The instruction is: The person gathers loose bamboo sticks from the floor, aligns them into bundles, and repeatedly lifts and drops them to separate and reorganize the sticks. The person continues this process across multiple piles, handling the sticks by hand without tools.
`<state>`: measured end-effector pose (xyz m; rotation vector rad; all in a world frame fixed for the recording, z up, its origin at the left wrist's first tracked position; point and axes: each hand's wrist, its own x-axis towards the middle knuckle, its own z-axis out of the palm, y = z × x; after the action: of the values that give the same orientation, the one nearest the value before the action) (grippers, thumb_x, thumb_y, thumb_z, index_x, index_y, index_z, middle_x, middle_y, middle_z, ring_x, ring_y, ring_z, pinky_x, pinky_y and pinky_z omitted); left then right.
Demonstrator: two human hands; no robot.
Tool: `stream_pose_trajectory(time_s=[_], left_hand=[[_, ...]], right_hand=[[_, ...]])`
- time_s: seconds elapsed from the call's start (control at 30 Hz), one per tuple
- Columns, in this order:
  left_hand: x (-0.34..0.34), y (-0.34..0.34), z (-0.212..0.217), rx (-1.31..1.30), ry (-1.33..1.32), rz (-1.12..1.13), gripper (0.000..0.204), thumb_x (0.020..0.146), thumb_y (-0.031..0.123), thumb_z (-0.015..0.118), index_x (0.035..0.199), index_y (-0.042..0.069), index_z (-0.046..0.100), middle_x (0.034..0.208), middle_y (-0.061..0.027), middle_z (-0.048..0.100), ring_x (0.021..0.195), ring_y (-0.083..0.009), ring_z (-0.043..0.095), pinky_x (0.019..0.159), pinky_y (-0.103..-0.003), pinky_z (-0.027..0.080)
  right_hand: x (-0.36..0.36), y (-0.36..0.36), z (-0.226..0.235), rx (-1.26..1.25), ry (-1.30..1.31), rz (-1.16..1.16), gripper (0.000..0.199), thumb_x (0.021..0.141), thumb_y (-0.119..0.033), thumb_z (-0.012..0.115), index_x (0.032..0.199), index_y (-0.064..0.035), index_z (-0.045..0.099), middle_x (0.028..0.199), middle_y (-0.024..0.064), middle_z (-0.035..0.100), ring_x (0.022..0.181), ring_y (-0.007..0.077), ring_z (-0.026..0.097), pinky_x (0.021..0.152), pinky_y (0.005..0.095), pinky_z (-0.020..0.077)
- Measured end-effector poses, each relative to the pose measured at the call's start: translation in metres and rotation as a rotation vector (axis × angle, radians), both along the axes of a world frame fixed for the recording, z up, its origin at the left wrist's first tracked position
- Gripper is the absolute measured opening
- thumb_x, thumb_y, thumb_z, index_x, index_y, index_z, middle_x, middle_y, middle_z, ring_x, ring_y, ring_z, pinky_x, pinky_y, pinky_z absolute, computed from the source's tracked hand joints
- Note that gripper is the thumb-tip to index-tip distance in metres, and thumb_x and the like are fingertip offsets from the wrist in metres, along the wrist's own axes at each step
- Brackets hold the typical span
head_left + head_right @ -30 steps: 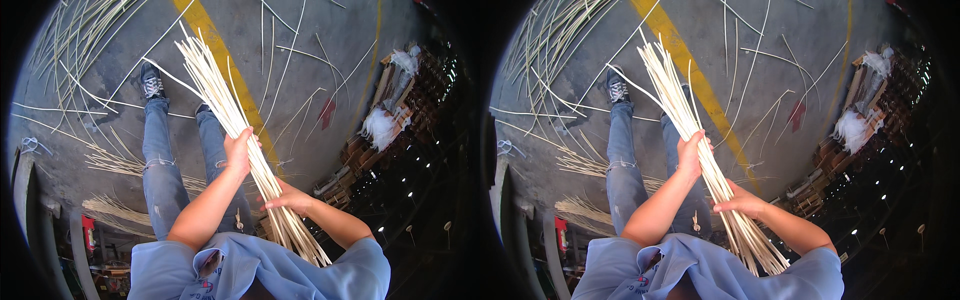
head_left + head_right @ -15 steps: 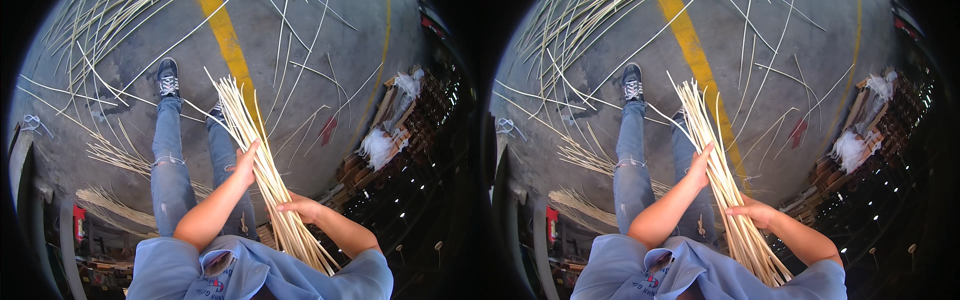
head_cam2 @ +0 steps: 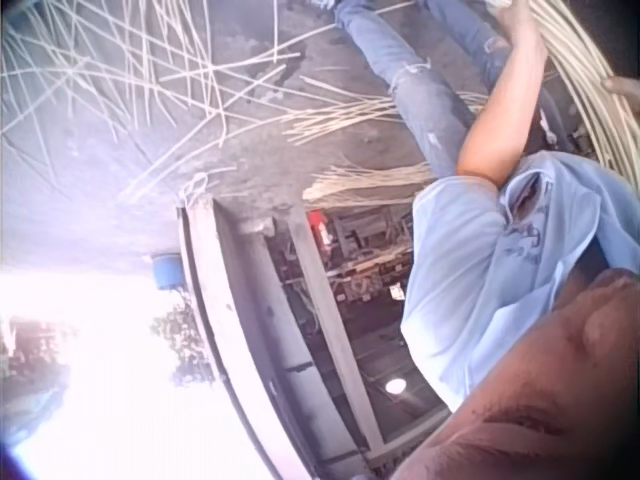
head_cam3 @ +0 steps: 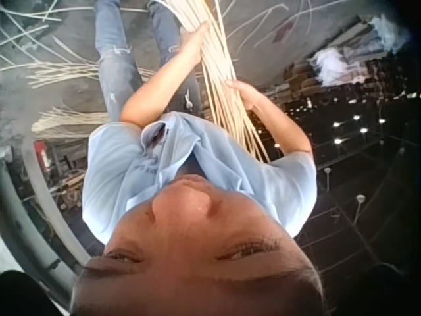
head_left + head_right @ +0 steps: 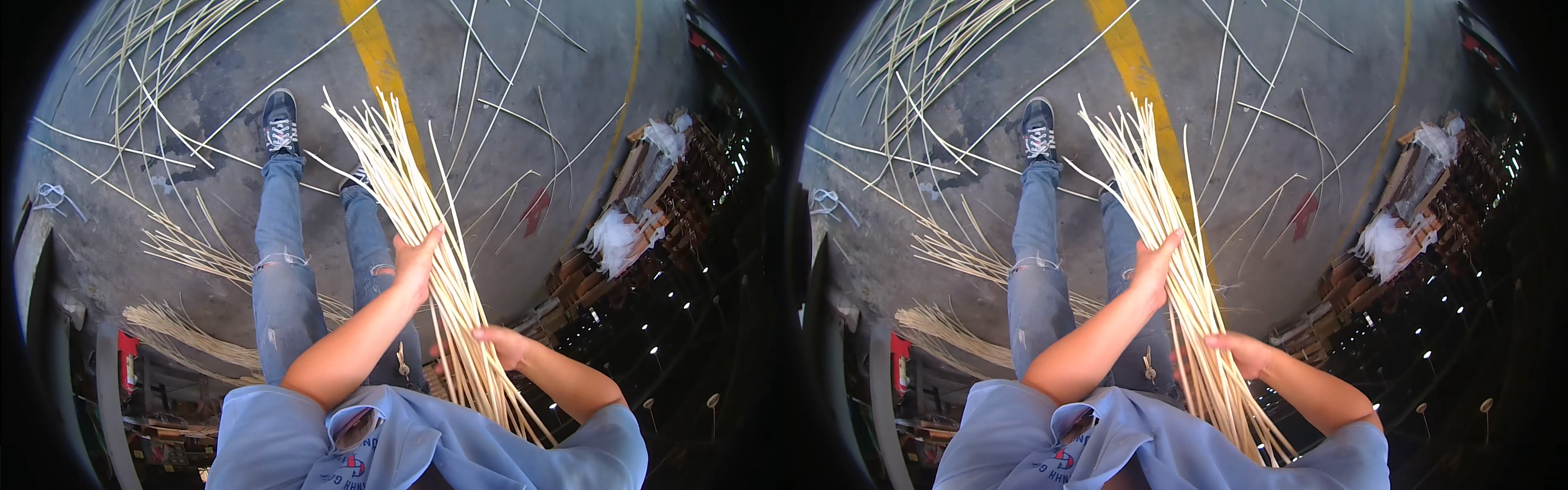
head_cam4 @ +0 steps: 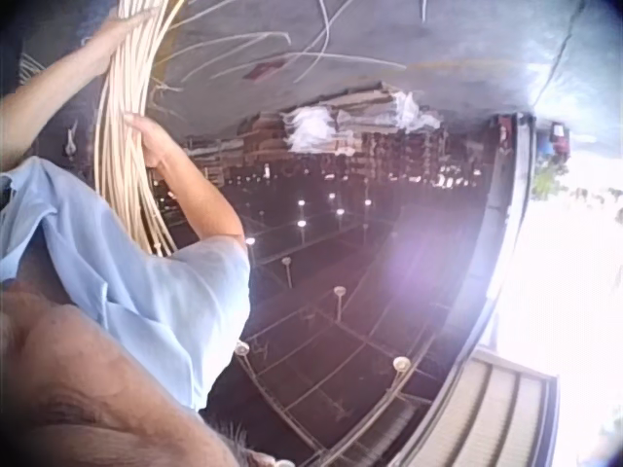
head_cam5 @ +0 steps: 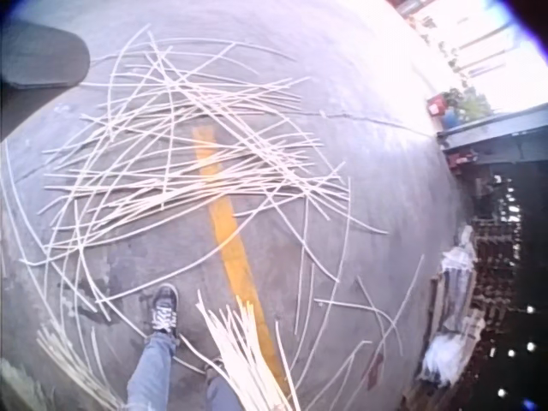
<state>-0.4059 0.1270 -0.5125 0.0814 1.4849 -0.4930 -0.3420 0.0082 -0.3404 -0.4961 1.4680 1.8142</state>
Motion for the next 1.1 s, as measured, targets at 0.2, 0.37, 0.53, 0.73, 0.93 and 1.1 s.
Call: stream_pose_trajectory(time_s=[0.2,0.37,0.53,0.73,0.93,1.1], left_hand=[[-0.008,-0.003,-0.042,0.069,0.014,-0.042,0.074,0.084,0.029,0.084,0.132,-0.002,0.037,0.125,-0.0188,0.058,0.113,-0.0268,0.061,0.097,-0.039,0.050],[-0.007,-0.015,-0.008,0.016,-0.004,-0.031,0.082,0.085,0.032,0.083,0.140,-0.002,0.033,0.130,-0.0177,0.055,0.116,-0.0253,0.059,0.101,-0.038,0.048],[0.003,-0.022,-0.001,0.016,-0.007,-0.033,0.083,0.086,0.033,0.082,0.141,-0.002,0.031,0.127,-0.0175,0.057,0.112,-0.0249,0.061,0.094,-0.039,0.053],[0.009,-0.011,-0.037,0.064,-0.018,-0.109,0.090,0.086,0.038,0.081,0.145,-0.002,0.027,0.133,-0.0217,0.055,0.120,-0.0297,0.060,0.099,-0.040,0.050],[0.000,-0.022,-0.001,0.055,-0.030,-0.197,0.084,0.088,0.035,0.079,0.146,-0.001,0.029,0.133,-0.0199,0.056,0.120,-0.0260,0.059,0.098,-0.038,0.050],[-0.013,-0.027,0.033,-0.061,-0.096,-0.029,0.067,0.090,0.024,0.078,0.136,-0.004,0.037,0.127,-0.0166,0.059,0.114,-0.0223,0.061,0.096,-0.036,0.051]], right_hand=[[-0.027,0.001,-0.015,0.018,-0.091,-0.137,0.096,0.083,-0.053,0.075,0.156,-0.0074,0.034,0.156,0.0234,0.038,0.145,0.0401,0.037,0.115,0.0569,0.0382],[-0.029,-0.020,0.003,-0.039,-0.060,0.051,0.068,0.091,-0.028,0.071,0.149,-0.0098,0.039,0.107,0.0180,0.068,0.094,0.0303,0.071,0.091,0.0481,0.0575],[-0.003,-0.025,0.010,0.027,0.043,0.008,0.071,0.090,-0.036,0.071,0.147,-0.0051,0.042,0.119,0.0257,0.065,0.110,0.0392,0.067,0.099,0.0557,0.0519],[-0.007,-0.033,-0.019,-0.036,-0.159,-0.038,0.083,0.083,-0.052,0.074,0.146,-0.0048,0.047,0.144,0.0216,0.053,0.133,0.0435,0.051,0.109,0.0607,0.0436],[-0.013,-0.030,0.009,-0.058,-0.100,0.019,0.076,0.085,-0.039,0.077,0.145,-0.0065,0.043,0.130,0.0263,0.060,0.118,0.0409,0.063,0.096,0.0536,0.0553],[-0.008,-0.041,0.034,0.019,0.020,0.159,0.058,0.089,-0.033,0.071,0.136,-0.0068,0.050,0.103,0.0192,0.072,0.087,0.0279,0.072,0.080,0.0417,0.0603]])
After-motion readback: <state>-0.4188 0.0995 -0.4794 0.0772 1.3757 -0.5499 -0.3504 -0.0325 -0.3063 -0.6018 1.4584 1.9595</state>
